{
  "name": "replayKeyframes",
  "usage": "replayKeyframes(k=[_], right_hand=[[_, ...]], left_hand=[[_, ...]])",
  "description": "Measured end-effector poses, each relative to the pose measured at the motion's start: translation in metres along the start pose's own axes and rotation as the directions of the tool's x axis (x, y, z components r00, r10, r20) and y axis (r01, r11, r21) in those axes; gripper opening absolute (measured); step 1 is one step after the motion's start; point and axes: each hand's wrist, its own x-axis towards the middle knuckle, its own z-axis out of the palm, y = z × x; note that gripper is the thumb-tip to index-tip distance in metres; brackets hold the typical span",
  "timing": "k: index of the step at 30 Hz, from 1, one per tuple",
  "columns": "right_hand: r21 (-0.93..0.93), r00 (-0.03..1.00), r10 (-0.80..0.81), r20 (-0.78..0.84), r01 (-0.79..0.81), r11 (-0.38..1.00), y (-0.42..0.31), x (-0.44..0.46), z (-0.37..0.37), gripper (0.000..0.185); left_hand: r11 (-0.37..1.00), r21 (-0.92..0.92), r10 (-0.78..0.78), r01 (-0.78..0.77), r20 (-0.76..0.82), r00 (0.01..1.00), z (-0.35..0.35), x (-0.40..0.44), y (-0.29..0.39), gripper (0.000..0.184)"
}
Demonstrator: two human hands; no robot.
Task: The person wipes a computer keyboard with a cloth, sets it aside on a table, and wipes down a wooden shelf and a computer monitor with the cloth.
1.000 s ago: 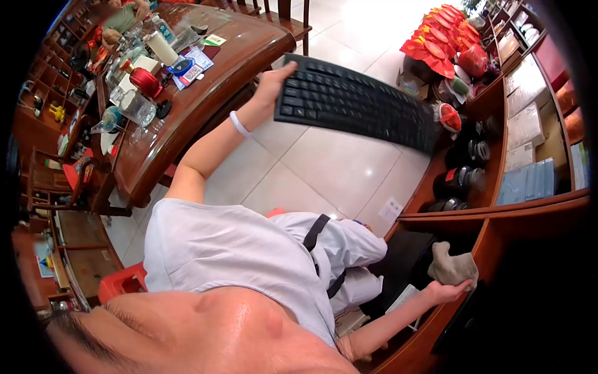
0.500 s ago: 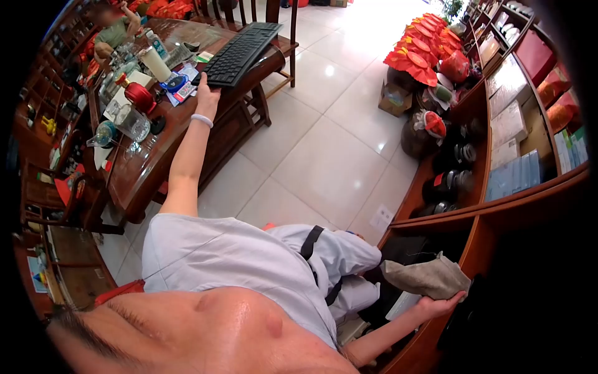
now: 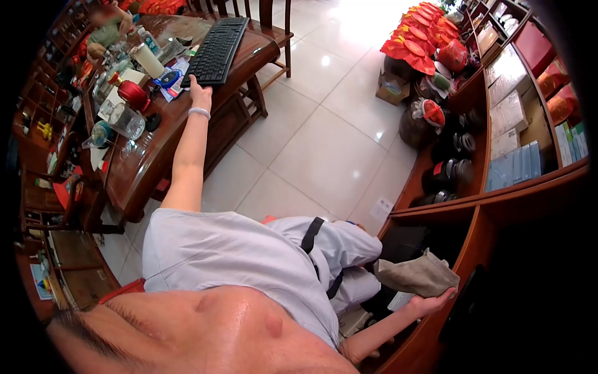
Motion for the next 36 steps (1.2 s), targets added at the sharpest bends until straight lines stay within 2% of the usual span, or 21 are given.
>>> replayKeyframes(k=[7, 8, 10, 13, 14, 15, 16, 17, 18, 20, 21, 22, 23, 26, 28, 30, 32, 33, 34, 35, 36], right_hand=[[0.032, 0.999, 0.037, -0.028, -0.036, 0.999, -0.001, -0.014, -0.011, 0.051], [0.173, 0.943, -0.087, 0.322, 0.032, 0.984, 0.002, -0.014, -0.022, 0.05], [0.322, 0.768, -0.251, 0.588, 0.063, 0.945, 0.012, -0.01, -0.033, 0.05], [0.021, 0.987, 0.066, 0.148, -0.069, 0.997, 0.03, 0.008, -0.042, 0.049], [-0.236, 0.983, -0.145, 0.116, 0.169, 0.957, 0.041, 0.007, -0.04, 0.04], [-0.59, 0.932, -0.25, 0.262, 0.359, 0.723, 0.044, 0.001, -0.041, 0.031], [-0.795, 0.85, -0.346, 0.398, 0.507, 0.332, 0.047, -0.003, -0.043, 0.024], [-0.781, 0.719, -0.508, 0.474, 0.61, 0.135, 0.049, -0.009, -0.038, 0.024], [-0.671, 0.542, -0.714, 0.444, 0.729, 0.136, 0.033, -0.019, -0.018, 0.025], [-0.757, 0.682, -0.63, 0.372, 0.615, 0.219, 0.023, -0.016, -0.038, 0.028], [-0.651, 0.866, -0.474, 0.161, 0.454, 0.608, 0.008, -0.022, -0.041, 0.029], [-0.407, 0.974, -0.225, 0.03, 0.217, 0.887, -0.006, -0.026, -0.044, 0.031], [-0.205, 0.995, -0.1, 0.03, 0.104, 0.973, -0.007, -0.018, -0.063, 0.04], [0.232, 0.993, -0.071, 0.093, 0.048, 0.972, -0.064, -0.025, -0.063, 0.056], [0.279, 0.981, -0.196, 0.008, 0.186, 0.942, -0.1, -0.029, -0.054, 0.062], [0.269, 0.911, -0.412, 0.009, 0.395, 0.878, -0.135, -0.028, -0.058, 0.069], [0.321, 0.824, -0.558, 0.098, 0.504, 0.802, -0.157, -0.022, -0.066, 0.071], [0.26, 0.798, -0.588, 0.131, 0.545, 0.797, -0.158, -0.012, -0.07, 0.072], [0.177, 0.852, -0.518, 0.08, 0.499, 0.848, -0.143, 0.005, -0.085, 0.07], [-0.107, 0.86, -0.51, 0.018, 0.508, 0.854, -0.123, 0.023, -0.085, 0.062], [-0.562, 0.906, -0.41, 0.11, 0.397, 0.726, -0.102, 0.045, -0.094, 0.05]], left_hand=[[0.994, -0.026, -0.105, 0.108, 0.092, 0.99, -0.031, 0.035, -0.006, 0.041], [0.987, -0.006, -0.159, 0.161, 0.088, 0.983, -0.03, 0.034, -0.005, 0.04], [0.96, 0.077, -0.272, 0.268, 0.05, 0.961, -0.027, 0.031, -0.001, 0.041], [0.892, 0.127, -0.444, 0.434, 0.423, 0.789, 0.003, 0.001, 0.009, 0.034], [0.9, 0.153, -0.434, 0.409, 0.415, 0.8, 0.01, -0.019, 0.01, 0.034], [0.88, 0.23, -0.475, 0.416, 0.456, 0.752, 0.011, -0.029, 0.012, 0.033], [0.861, 0.279, -0.508, 0.426, 0.429, 0.747, 0.009, -0.039, 0.011, 0.035], [0.832, 0.349, -0.548, 0.433, 0.388, 0.741, 0.003, -0.037, -0.001, 0.034], [0.795, 0.415, -0.585, 0.442, 0.335, 0.738, -0.003, -0.04, -0.021, 0.034], [0.706, 0.549, -0.631, 0.447, 0.203, 0.748, -0.02, -0.048, -0.058, 0.032], [0.65, 0.609, -0.651, 0.455, 0.137, 0.747, -0.029, -0.054, -0.079, 0.032], [0.589, 0.659, -0.666, 0.468, 0.069, 0.742, -0.041, -0.062, -0.097, 0.031], [0.519, 0.705, -0.689, 0.484, 0.01, 0.725, -0.052, -0.073, -0.117, 0.03], [0.301, 0.789, -0.769, 0.535, -0.131, 0.626, -0.079, -0.117, -0.176, 0.029], [0.169, 0.804, -0.862, 0.57, -0.16, 0.481, -0.094, -0.159, -0.215, 0.029], [0.026, 0.803, -0.96, 0.595, -0.146, 0.239, -0.105, -0.21, -0.246, 0.02], [-0.096, 0.879, -0.981, 0.466, -0.162, 0.104, -0.095, -0.287, -0.246, 0.019], [-0.151, 0.895, -0.983, 0.42, -0.182, 0.033, -0.099, -0.314, -0.25, 0.019], [-0.2, 0.908, -0.979, 0.369, -0.2, -0.038, -0.103, -0.338, -0.255, 0.019], [-0.251, 0.905, -0.968, 0.344, -0.232, -0.096, -0.106, -0.36, -0.258, 0.019], [-0.299, 0.899, -0.953, 0.319, -0.264, -0.151, -0.111, -0.379, -0.258, 0.019]])
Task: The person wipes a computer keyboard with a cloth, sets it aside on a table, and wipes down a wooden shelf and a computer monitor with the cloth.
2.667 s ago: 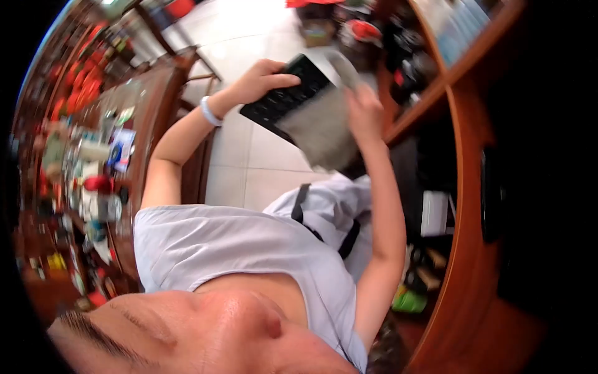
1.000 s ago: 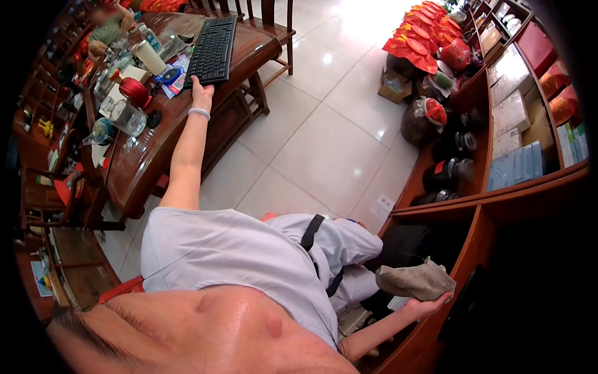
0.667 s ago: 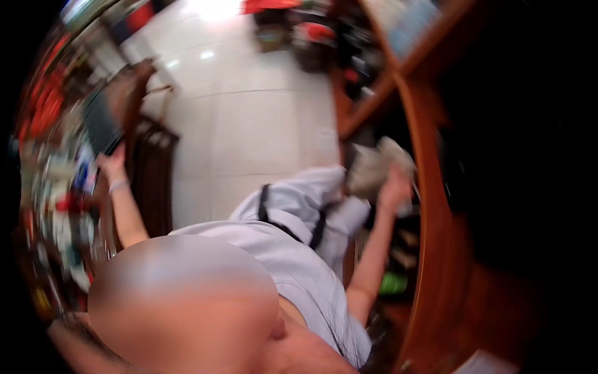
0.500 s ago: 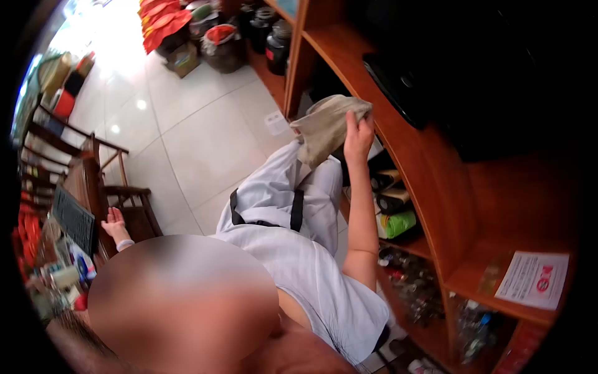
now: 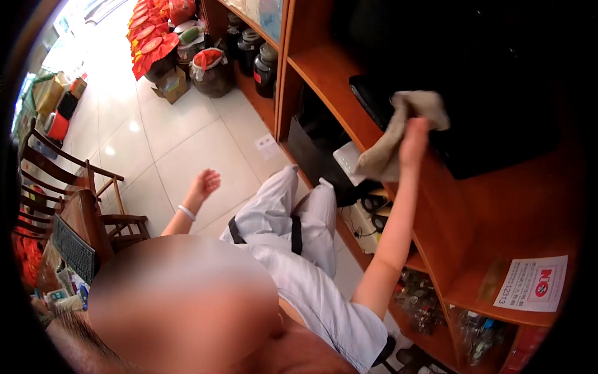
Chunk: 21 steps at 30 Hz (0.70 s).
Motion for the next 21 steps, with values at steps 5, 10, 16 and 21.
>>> replayKeyframes(k=[5, 10, 16, 21], right_hand=[[-0.878, 0.962, -0.131, 0.242, 0.274, 0.391, 0.126, 0.031, 0.054, 0.038], [-0.794, 0.812, 0.251, 0.528, 0.366, 0.486, 0.101, 0.096, 0.109, 0.046], [-0.832, 0.916, 0.25, 0.314, 0.139, 0.538, 0.137, 0.196, 0.193, 0.045], [-0.717, 0.988, -0.12, -0.101, 0.011, 0.697, 0.22, 0.264, 0.234, 0.045]], left_hand=[[0.987, 0.051, -0.156, 0.154, 0.034, 0.987, 0.031, 0.008, -0.034, 0.018], [0.981, 0.012, -0.191, 0.192, -0.046, 0.98, 0.024, 0.017, -0.06, 0.018], [0.986, 0.019, -0.162, 0.163, -0.058, 0.985, 0.032, 0.014, -0.068, 0.02], [0.968, 0.004, -0.245, 0.25, -0.182, 0.952, 0.02, 0.01, -0.075, 0.02]])
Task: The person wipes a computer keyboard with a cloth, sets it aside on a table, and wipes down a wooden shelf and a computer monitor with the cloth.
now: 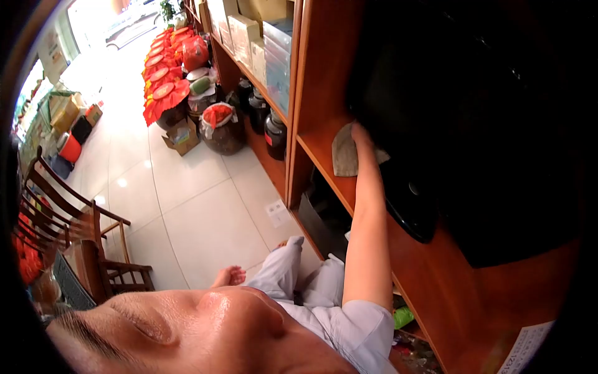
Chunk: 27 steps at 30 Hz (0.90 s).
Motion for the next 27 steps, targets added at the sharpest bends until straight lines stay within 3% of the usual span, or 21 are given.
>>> replayKeyframes(k=[3, 5, 9, 13, 15, 18, 21, 22, 23, 24, 25, 27], right_hand=[[-0.019, 0.986, 0.143, 0.09, -0.142, 0.99, 0.0, 0.025, 0.01, 0.044], [-0.057, 0.967, 0.188, 0.17, -0.181, 0.982, 0.0, 0.035, 0.012, 0.044], [-0.109, 0.943, 0.216, 0.254, -0.194, 0.975, 0.001, 0.045, 0.013, 0.043], [-0.137, 0.918, 0.201, 0.34, -0.163, 0.977, -0.007, 0.034, -0.001, 0.042], [-0.147, 0.9, 0.181, 0.395, -0.133, 0.98, -0.016, 0.02, -0.012, 0.042], [-0.134, 0.896, 0.03, 0.443, 0.034, 0.99, -0.042, -0.016, -0.029, 0.041], [-0.128, 0.9, -0.408, 0.157, 0.428, 0.895, -0.07, -0.076, -0.038, 0.034], [-0.025, 0.837, -0.415, 0.356, 0.453, 0.891, -0.09, -0.084, -0.053, 0.03], [0.178, 0.758, -0.63, 0.168, 0.605, 0.776, -0.09, -0.098, -0.042, 0.026], [0.209, 0.745, -0.663, 0.075, 0.639, 0.74, -0.106, -0.114, -0.05, 0.023], [0.248, 0.7, -0.708, 0.098, 0.672, 0.698, -0.128, -0.126, -0.074, 0.023], [0.461, 0.699, -0.678, 0.226, 0.537, 0.706, -0.142, -0.121, -0.068, 0.025]], left_hand=[[0.998, 0.025, -0.058, 0.06, -0.074, 0.996, 0.004, -0.004, 0.008, 0.021], [0.991, 0.127, 0.043, -0.037, -0.047, 0.998, 0.003, -0.003, 0.009, 0.021], [0.999, -0.015, -0.035, 0.034, -0.079, 0.996, 0.007, 0.006, 0.023, 0.021], [1.0, -0.011, -0.008, 0.008, -0.019, 1.0, 0.008, 0.003, 0.024, 0.021], [0.998, 0.046, -0.034, 0.037, -0.065, 0.997, 0.004, 0.005, 0.019, 0.021], [0.996, 0.056, -0.059, 0.062, -0.042, 0.997, 0.008, 0.003, 0.011, 0.022], [0.997, 0.042, -0.063, 0.06, 0.071, 0.995, 0.005, 0.015, 0.0, 0.022], [0.998, 0.036, -0.058, 0.055, 0.08, 0.995, 0.01, 0.011, 0.0, 0.022], [0.998, 0.052, -0.051, 0.046, 0.084, 0.995, 0.018, 0.003, 0.004, 0.023], [0.997, 0.065, -0.043, 0.037, 0.085, 0.995, 0.025, -0.007, 0.007, 0.023], [0.998, 0.052, -0.037, 0.032, 0.086, 0.996, 0.031, -0.019, 0.009, 0.023], [0.996, 0.082, 0.021, -0.028, 0.087, 0.996, 0.037, -0.04, 0.016, 0.023]])
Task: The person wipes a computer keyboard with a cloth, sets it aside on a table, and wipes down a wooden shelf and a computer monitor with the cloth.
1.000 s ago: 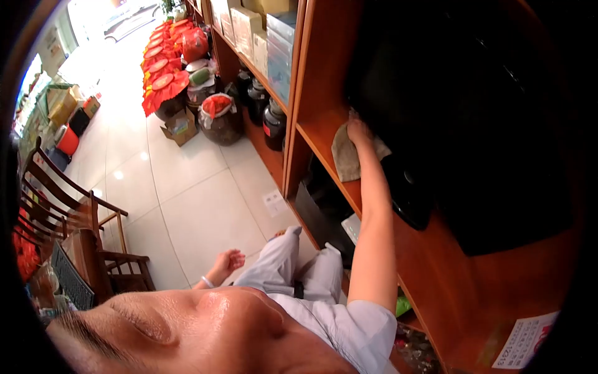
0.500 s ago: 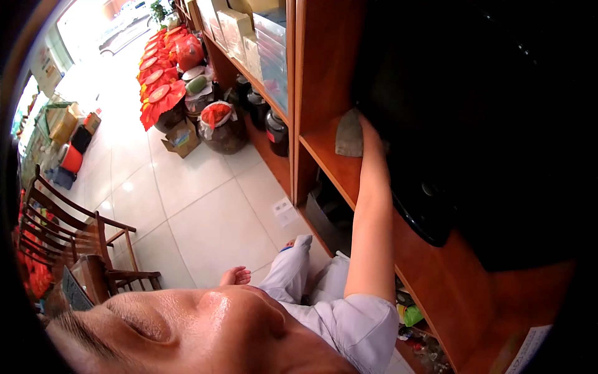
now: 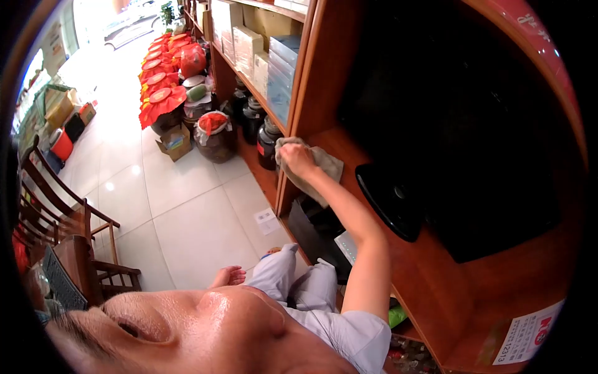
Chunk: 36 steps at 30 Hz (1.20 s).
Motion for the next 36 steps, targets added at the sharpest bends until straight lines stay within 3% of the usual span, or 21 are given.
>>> replayKeyframes(k=[2, 4, 5, 6, 8, 9, 10, 12, 14, 17, 18, 20, 21, 22, 25, 28, 29, 30, 32, 34, 36], right_hand=[[0.133, 0.976, 0.171, -0.135, -0.153, 0.979, -0.019, 0.029, -0.034, 0.028], [0.137, 0.942, 0.158, -0.295, -0.122, 0.983, -0.03, 0.059, -0.084, 0.035], [0.087, 0.921, 0.095, -0.378, -0.067, 0.994, -0.055, 0.07, -0.118, 0.039], [-0.115, 0.869, -0.126, -0.478, 0.08, 0.99, -0.065, 0.086, -0.142, 0.042], [-0.287, 0.779, -0.362, -0.512, 0.243, 0.927, -0.11, 0.116, -0.198, 0.046], [-0.432, 0.653, -0.549, -0.522, 0.352, 0.83, -0.114, 0.142, -0.22, 0.044], [-0.676, 0.47, -0.736, -0.487, 0.33, 0.659, -0.123, 0.168, -0.243, 0.036], [-0.817, 0.479, -0.767, -0.426, 0.159, 0.554, -0.155, 0.2, -0.282, 0.035], [-0.889, 0.538, -0.744, -0.396, -0.02, 0.458, -0.169, 0.216, -0.292, 0.016], [-0.85, 0.447, -0.75, -0.488, -0.049, 0.524, -0.134, 0.247, -0.271, 0.011], [-0.847, 0.457, -0.743, -0.49, -0.049, 0.529, -0.132, 0.236, -0.261, 0.011], [-0.834, 0.593, -0.677, -0.437, 0.015, 0.552, -0.125, 0.211, -0.242, 0.015], [-0.924, 0.52, -0.796, -0.309, 0.035, 0.381, -0.098, 0.207, -0.226, 0.027], [-0.915, 0.559, -0.777, -0.291, 0.074, 0.396, -0.073, 0.193, -0.201, 0.021], [-0.803, 0.714, -0.647, -0.266, 0.207, 0.559, -0.037, 0.122, -0.113, 0.011], [-0.64, 0.86, -0.5, -0.098, 0.33, 0.694, 0.006, 0.051, -0.019, 0.004], [-0.685, 0.873, -0.487, -0.035, 0.333, 0.647, 0.013, 0.028, 0.009, 0.005], [-0.65, 0.93, -0.367, -0.023, 0.265, 0.712, 0.01, 0.025, 0.021, 0.007], [-0.688, 0.968, -0.252, -0.017, 0.172, 0.705, 0.01, 0.029, 0.031, 0.005], [-0.483, 0.995, -0.055, 0.082, 0.088, 0.871, -0.001, 0.034, 0.012, 0.005], [-0.41, 0.963, -0.193, -0.188, 0.101, 0.906, -0.025, 0.038, -0.043, 0.01]], left_hand=[[1.0, -0.02, -0.001, 0.001, -0.017, 1.0, -0.014, 0.002, -0.007, 0.022], [0.999, -0.049, -0.009, 0.008, -0.023, 1.0, -0.032, 0.008, -0.021, 0.021], [0.994, -0.106, -0.023, 0.017, -0.056, 0.998, -0.045, 0.011, -0.03, 0.021], [0.986, -0.162, -0.04, 0.026, -0.086, 0.995, -0.053, 0.013, -0.034, 0.02], [0.987, -0.158, -0.05, 0.032, -0.112, 0.992, -0.056, 0.006, -0.033, 0.02], [0.986, -0.163, -0.052, 0.03, -0.132, 0.99, -0.057, 0.006, -0.032, 0.02], [0.985, -0.168, -0.056, 0.03, -0.154, 0.987, -0.059, 0.006, -0.031, 0.02], [0.981, -0.187, -0.067, 0.043, -0.126, 0.99, -0.063, 0.018, -0.029, 0.02], [0.981, -0.189, 0.028, -0.037, -0.05, 0.998, -0.06, 0.022, -0.02, 0.022], [0.974, -0.219, 0.04, -0.058, -0.085, 0.996, -0.047, 0.018, -0.006, 0.023], [0.975, -0.216, 0.03, -0.049, -0.092, 0.995, -0.049, 0.017, -0.008, 0.023], [0.974, -0.221, 0.03, -0.048, -0.084, 0.996, -0.052, 0.02, -0.012, 0.024], [0.975, -0.222, 0.009, -0.029, -0.09, 0.996, -0.058, 0.023, -0.018, 0.024], [0.973, -0.232, -0.014, -0.005, -0.079, 0.997, -0.064, 0.029, -0.024, 0.024], [0.976, -0.22, -0.03, 0.014, -0.067, 0.997, -0.071, 0.026, -0.025, 0.024], [0.979, -0.202, -0.002, -0.016, -0.089, 0.996, -0.074, 0.015, -0.02, 0.024], [0.975, -0.219, 0.013, -0.036, -0.105, 0.994, -0.075, 0.008, -0.016, 0.024], [0.969, -0.239, 0.029, -0.057, -0.12, 0.992, -0.076, 0.004, -0.013, 0.023], [0.964, -0.257, 0.038, -0.074, -0.143, 0.989, -0.083, 0.005, -0.019, 0.023], [0.964, -0.251, 0.046, -0.086, -0.164, 0.985, -0.094, -0.002, -0.021, 0.023], [0.959, -0.278, 0.014, -0.05, -0.13, 0.991, -0.093, -0.002, -0.025, 0.024]])
